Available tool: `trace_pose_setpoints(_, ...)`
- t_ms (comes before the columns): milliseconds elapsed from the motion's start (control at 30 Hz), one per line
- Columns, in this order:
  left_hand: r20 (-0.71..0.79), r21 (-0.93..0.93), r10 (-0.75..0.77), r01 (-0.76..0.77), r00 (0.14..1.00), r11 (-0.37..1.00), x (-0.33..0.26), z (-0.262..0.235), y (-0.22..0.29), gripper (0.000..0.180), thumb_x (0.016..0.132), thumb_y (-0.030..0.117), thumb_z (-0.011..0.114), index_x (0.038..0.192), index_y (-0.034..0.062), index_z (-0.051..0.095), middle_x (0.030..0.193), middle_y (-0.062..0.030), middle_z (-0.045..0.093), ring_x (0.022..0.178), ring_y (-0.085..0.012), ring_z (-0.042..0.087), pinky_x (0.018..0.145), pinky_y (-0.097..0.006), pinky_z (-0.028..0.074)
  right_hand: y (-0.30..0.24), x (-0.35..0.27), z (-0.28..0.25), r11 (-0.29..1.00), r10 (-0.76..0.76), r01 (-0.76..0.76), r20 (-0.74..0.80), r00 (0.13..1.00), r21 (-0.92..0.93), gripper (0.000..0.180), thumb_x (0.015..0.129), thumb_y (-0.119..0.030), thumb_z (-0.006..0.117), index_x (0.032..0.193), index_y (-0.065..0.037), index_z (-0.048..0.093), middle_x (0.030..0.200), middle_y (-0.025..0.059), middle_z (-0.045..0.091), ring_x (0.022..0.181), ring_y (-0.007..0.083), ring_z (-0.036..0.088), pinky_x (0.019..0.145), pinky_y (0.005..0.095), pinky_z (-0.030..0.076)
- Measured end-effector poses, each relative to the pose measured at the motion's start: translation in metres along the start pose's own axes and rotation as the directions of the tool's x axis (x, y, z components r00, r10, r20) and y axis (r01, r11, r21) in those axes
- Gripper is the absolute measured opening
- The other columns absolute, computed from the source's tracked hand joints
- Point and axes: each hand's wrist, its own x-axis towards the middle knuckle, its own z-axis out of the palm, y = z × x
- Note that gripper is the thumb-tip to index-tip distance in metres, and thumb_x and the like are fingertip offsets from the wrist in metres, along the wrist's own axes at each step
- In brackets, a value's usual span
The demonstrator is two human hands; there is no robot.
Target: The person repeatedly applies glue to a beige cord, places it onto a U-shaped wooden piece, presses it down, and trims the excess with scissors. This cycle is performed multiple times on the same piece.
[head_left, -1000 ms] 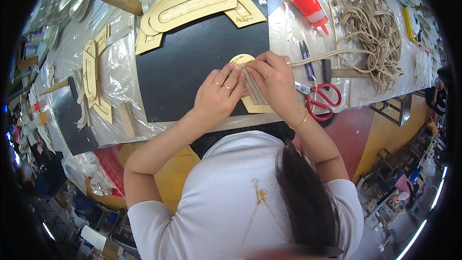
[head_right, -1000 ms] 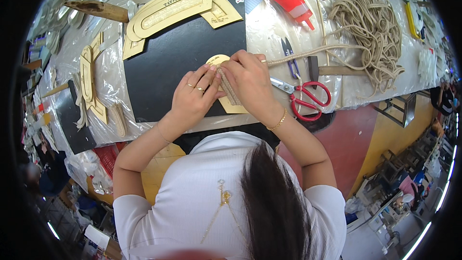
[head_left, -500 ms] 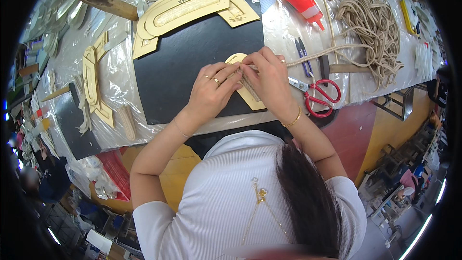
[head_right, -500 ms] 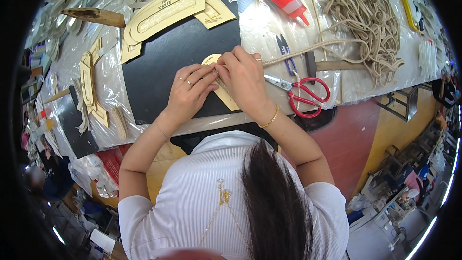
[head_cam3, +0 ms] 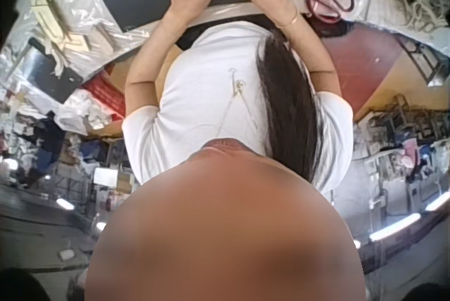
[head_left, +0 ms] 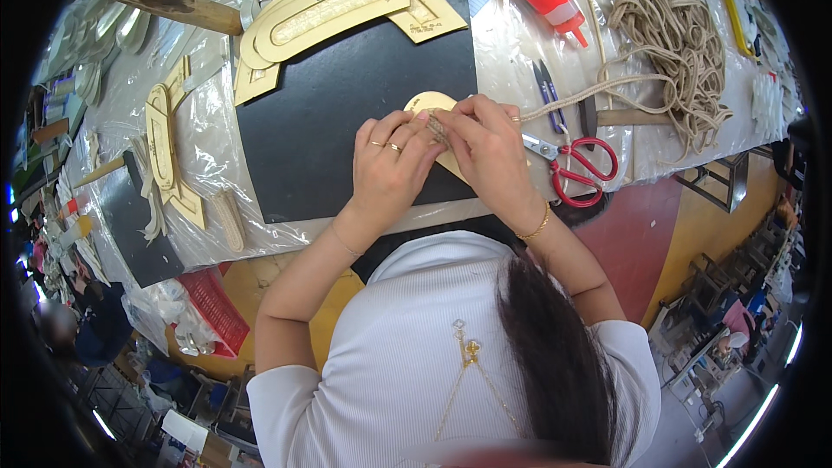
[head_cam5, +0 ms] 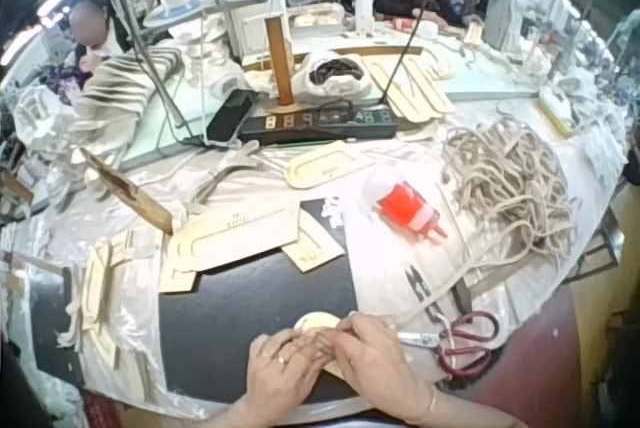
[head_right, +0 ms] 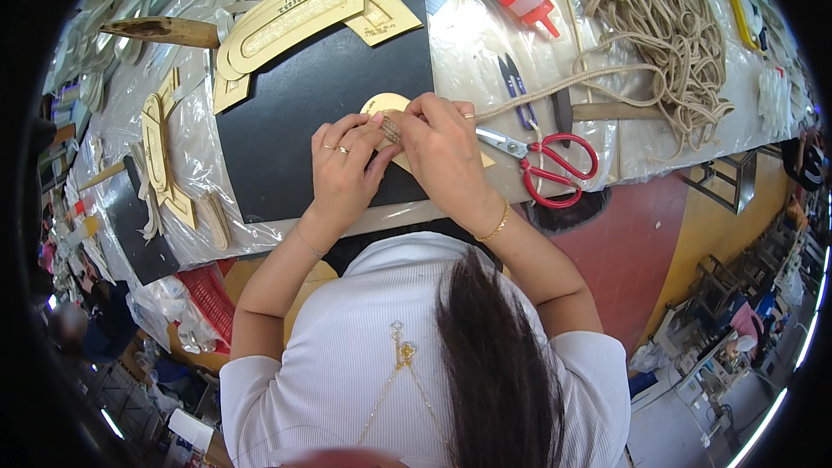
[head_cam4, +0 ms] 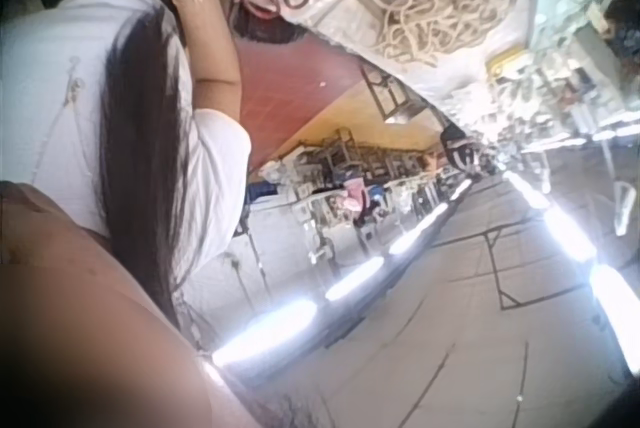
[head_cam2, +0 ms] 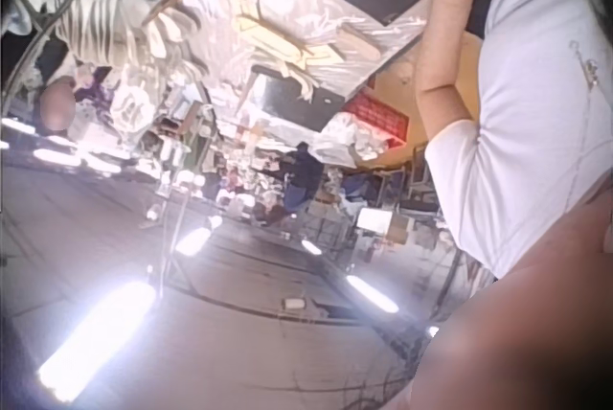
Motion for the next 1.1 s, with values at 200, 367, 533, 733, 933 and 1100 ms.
trace_pose_setpoints(200,0.07,-0.053,-0.091,0.095,0.993,0.994,-0.006,-0.009,-0.005,0.038,0.073,0.008,0.085,0.106,0.0059,0.066,0.112,-0.0065,0.07,0.106,-0.0276,0.063,0.09,-0.042,0.047,-0.005,0.007,0.004,0.997,-0.042,0.035,0.116,0.992,0.063,0.021,0.083,-0.011,0.07,0.103,-0.008,0.076,0.089,0.005,0.059,0.085,0.0201,0.059,0.081,0.0376,0.036)
trace_pose_setpoints(367,-0.027,-0.096,-0.176,0.173,0.984,0.98,-0.023,-0.026,-0.016,0.046,0.073,0.006,0.084,0.116,0.0058,0.066,0.11,-0.0069,0.069,0.103,-0.0271,0.063,0.091,-0.041,0.047,-0.02,0.012,0.016,0.996,-0.081,0.068,0.241,0.967,0.06,0.025,0.086,-0.005,0.067,0.108,-0.009,0.076,0.094,0.0039,0.059,0.08,0.0189,0.059,0.08,0.0363,0.034)
trace_pose_setpoints(533,-0.065,-0.136,-0.24,0.229,0.969,0.964,-0.032,-0.032,-0.023,0.054,0.075,0.007,0.085,0.125,0.007,0.064,0.104,-0.0058,0.071,0.102,-0.0252,0.063,0.09,-0.04,0.046,-0.02,0.018,0.018,0.993,-0.116,0.117,0.32,0.94,0.017,0.022,0.087,-0.01,0.067,0.106,-0.012,0.077,0.09,0.0021,0.055,0.086,0.0174,0.058,0.08,0.0378,0.032)
trace_pose_setpoints(733,-0.023,0.008,-0.175,0.175,0.984,0.985,-0.029,-0.038,-0.022,0.052,0.076,0.006,0.084,0.125,0.0091,0.066,0.101,-0.0044,0.071,0.101,-0.0248,0.062,0.089,-0.039,0.045,-0.013,0.021,0.013,0.984,-0.174,0.157,0.313,0.934,0.079,0.031,0.086,-0.004,0.065,0.114,-0.014,0.077,0.088,0.0005,0.059,0.082,0.0156,0.058,0.082,0.0354,0.031)
trace_pose_setpoints(933,0.04,0.097,-0.112,0.108,0.993,0.989,-0.027,-0.04,-0.021,0.05,0.08,0.005,0.08,0.128,0.0092,0.065,0.105,-0.0055,0.07,0.101,-0.0251,0.062,0.089,-0.041,0.044,-0.016,0.024,0.008,0.957,-0.246,0.286,0.392,0.886,-0.045,0.024,0.086,-0.008,0.066,0.106,-0.014,0.076,0.092,0.0009,0.056,0.086,0.0157,0.057,0.084,0.0396,0.032)
trace_pose_setpoints(1100,0.013,-0.008,-0.075,0.075,0.997,0.997,-0.025,-0.034,-0.023,0.047,0.084,0.007,0.074,0.13,0.0114,0.064,0.104,-0.0043,0.069,0.105,-0.025,0.059,0.089,-0.043,0.044,-0.015,0.023,0.003,0.904,-0.322,0.401,0.38,0.867,-0.147,0.027,0.084,-0.007,0.065,0.108,-0.014,0.075,0.094,0.0016,0.056,0.086,0.0158,0.057,0.086,0.0392,0.035)
